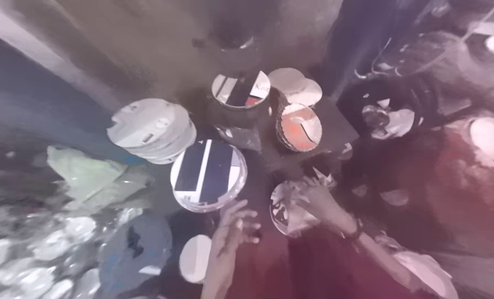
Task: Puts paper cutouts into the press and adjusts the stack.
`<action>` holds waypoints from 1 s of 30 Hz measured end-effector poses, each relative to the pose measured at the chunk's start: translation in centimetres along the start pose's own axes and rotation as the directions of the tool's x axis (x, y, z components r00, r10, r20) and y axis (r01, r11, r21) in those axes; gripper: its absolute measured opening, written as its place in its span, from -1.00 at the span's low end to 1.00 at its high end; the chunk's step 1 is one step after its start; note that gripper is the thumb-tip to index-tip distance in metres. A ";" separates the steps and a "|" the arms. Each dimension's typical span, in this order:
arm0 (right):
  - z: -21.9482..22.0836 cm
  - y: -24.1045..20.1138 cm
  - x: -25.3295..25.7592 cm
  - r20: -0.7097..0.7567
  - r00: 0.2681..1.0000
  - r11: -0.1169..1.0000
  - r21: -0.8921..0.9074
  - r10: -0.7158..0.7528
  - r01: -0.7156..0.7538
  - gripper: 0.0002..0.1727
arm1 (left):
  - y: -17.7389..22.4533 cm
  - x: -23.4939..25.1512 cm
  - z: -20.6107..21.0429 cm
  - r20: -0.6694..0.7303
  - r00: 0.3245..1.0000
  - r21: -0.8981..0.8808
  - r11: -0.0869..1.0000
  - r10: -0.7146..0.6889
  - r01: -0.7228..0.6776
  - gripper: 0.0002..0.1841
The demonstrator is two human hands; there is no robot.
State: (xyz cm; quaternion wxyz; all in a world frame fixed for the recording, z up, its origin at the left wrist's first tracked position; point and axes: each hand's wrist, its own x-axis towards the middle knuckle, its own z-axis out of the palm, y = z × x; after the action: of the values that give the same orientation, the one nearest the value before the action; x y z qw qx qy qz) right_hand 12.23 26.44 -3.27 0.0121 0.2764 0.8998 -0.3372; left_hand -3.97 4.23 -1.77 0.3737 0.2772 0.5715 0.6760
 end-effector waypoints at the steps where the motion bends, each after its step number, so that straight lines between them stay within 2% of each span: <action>1: 1.0 0.3 0.2 -0.045 0.994 0.992 -0.070 0.103 -0.106 -0.18 | -0.2 0.1 0.1 -0.007 1.000 0.055 0.998 -0.002 0.002 -0.55; 2: 1.9 0.6 0.5 -0.079 0.981 0.974 -0.123 0.179 -0.188 -0.06 | -0.3 0.0 0.3 -0.012 1.000 0.112 0.994 -0.006 0.007 -0.54; 4: 3.5 2.3 0.7 -0.173 0.970 0.972 -0.131 0.173 -0.196 -0.05 | -0.7 -0.3 0.3 0.000 1.000 0.195 0.981 -0.002 0.002 -0.51; 6: 4.7 3.7 0.8 -0.350 0.936 0.987 -0.138 0.030 -0.083 -0.33 | -1.3 -0.7 0.4 -0.003 1.000 0.215 0.977 0.011 -0.010 -0.51; 8: 5.2 4.1 0.7 -0.597 0.785 0.983 -0.167 -0.167 0.082 -0.71 | -1.9 -1.1 0.7 -0.035 0.999 0.231 0.973 0.006 0.002 -0.49; 9: 5.0 3.9 0.4 -0.663 0.724 0.982 -0.107 -0.189 0.158 -0.78 | -2.2 -1.2 1.0 -0.050 0.999 0.251 0.968 0.014 -0.001 -0.47; 10: 4.8 3.4 -0.1 -0.688 0.707 0.969 0.019 -0.165 0.245 -0.77 | -2.7 -1.3 1.2 -0.055 0.998 0.282 0.959 0.037 -0.020 -0.41; 11: 4.5 2.8 -0.6 -0.664 0.737 0.915 0.209 -0.127 0.345 -0.76 | -3.2 -1.4 1.4 -0.042 0.997 0.324 0.945 0.067 -0.049 -0.30; 12: 4.3 2.0 -1.2 -0.594 0.797 0.819 0.403 -0.105 0.408 -0.74 | -3.6 -1.3 1.7 -0.030 0.996 0.341 0.937 0.087 -0.072 -0.26; 13: 4.2 1.3 -1.9 -0.510 0.854 0.743 0.532 -0.100 0.405 -0.70 | -4.1 -1.4 1.9 -0.036 0.994 0.319 0.944 0.099 -0.082 -0.31; 14: 4.2 0.8 -2.2 -0.452 0.886 0.729 0.573 -0.099 0.374 -0.67 | -4.5 -1.3 2.1 -0.069 0.991 0.284 0.954 0.117 -0.093 -0.40; 15: 4.2 0.7 -2.3 -0.436 0.894 0.781 0.523 -0.100 0.342 -0.65 | -4.9 -1.3 2.0 -0.109 0.985 0.272 0.957 0.134 -0.100 -0.47; 17: 4.3 1.7 -1.6 -0.451 0.885 0.946 0.223 -0.115 0.236 -0.58 | -5.6 -1.5 1.3 -0.220 0.961 0.371 0.925 0.170 -0.079 -0.49; 19: 4.6 3.6 -0.1 -0.341 0.936 0.996 -0.073 -0.082 0.060 -0.36 | -5.6 -2.1 0.3 -0.321 0.936 0.428 0.904 0.145 0.007 -0.55; 20: 5.0 4.3 0.5 -0.329 0.942 0.990 -0.136 -0.071 0.027 -0.33 | -5.5 -2.4 -0.2 -0.364 0.923 0.393 0.919 0.125 0.030 -0.63; 21: 5.4 4.8 0.7 -0.383 0.918 0.985 -0.164 -0.105 0.044 -0.43 | -5.4 -2.7 -0.6 -0.388 0.914 0.353 0.935 0.116 0.031 -0.69; 22: 5.3 4.7 0.7 -0.468 0.868 0.981 -0.170 -0.167 0.097 -0.61 | -5.3 -2.8 -0.8 -0.400 0.909 0.324 0.946 0.119 0.018 -0.73; 23: 5.1 4.5 0.7 -0.569 0.789 0.972 -0.169 -0.232 0.164 -0.77 | -5.3 -2.8 -1.0 -0.405 0.907 0.292 0.956 0.119 0.004 -0.75; 24: 4.7 4.0 0.5 -0.633 0.738 0.970 -0.101 -0.233 0.220 -0.82 | -5.3 -3.0 -1.0 -0.413 0.903 0.262 0.965 0.118 -0.007 -0.76; 25: 4.3 3.5 0.2 -0.655 0.732 0.960 0.035 -0.187 0.277 -0.79 | -5.3 -3.1 -0.7 -0.422 0.900 0.232 0.973 0.112 -0.012 -0.77; 26: 4.0 3.1 -0.1 -0.631 0.763 0.918 0.208 -0.138 0.338 -0.74 | -5.4 -3.1 -0.3 -0.422 0.899 0.207 0.978 0.113 -0.026 -0.77; 28: 3.2 1.7 -0.6 -0.466 0.876 0.769 0.511 -0.128 0.384 -0.68 | -5.7 -2.8 0.3 -0.356 0.924 0.167 0.983 0.138 -0.082 -0.70; 30: 2.7 -0.2 -1.5 -0.215 0.953 0.664 0.683 -0.215 0.304 -0.62 | -5.6 -2.9 0.8 -0.231 0.961 0.148 0.982 0.148 -0.116 -0.61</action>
State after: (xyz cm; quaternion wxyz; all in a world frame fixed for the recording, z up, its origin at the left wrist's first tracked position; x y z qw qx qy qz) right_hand 12.94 23.97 -4.91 -0.1951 0.1474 0.7299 -0.6383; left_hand -0.65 2.72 -6.95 0.2361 0.2549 0.6365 0.6886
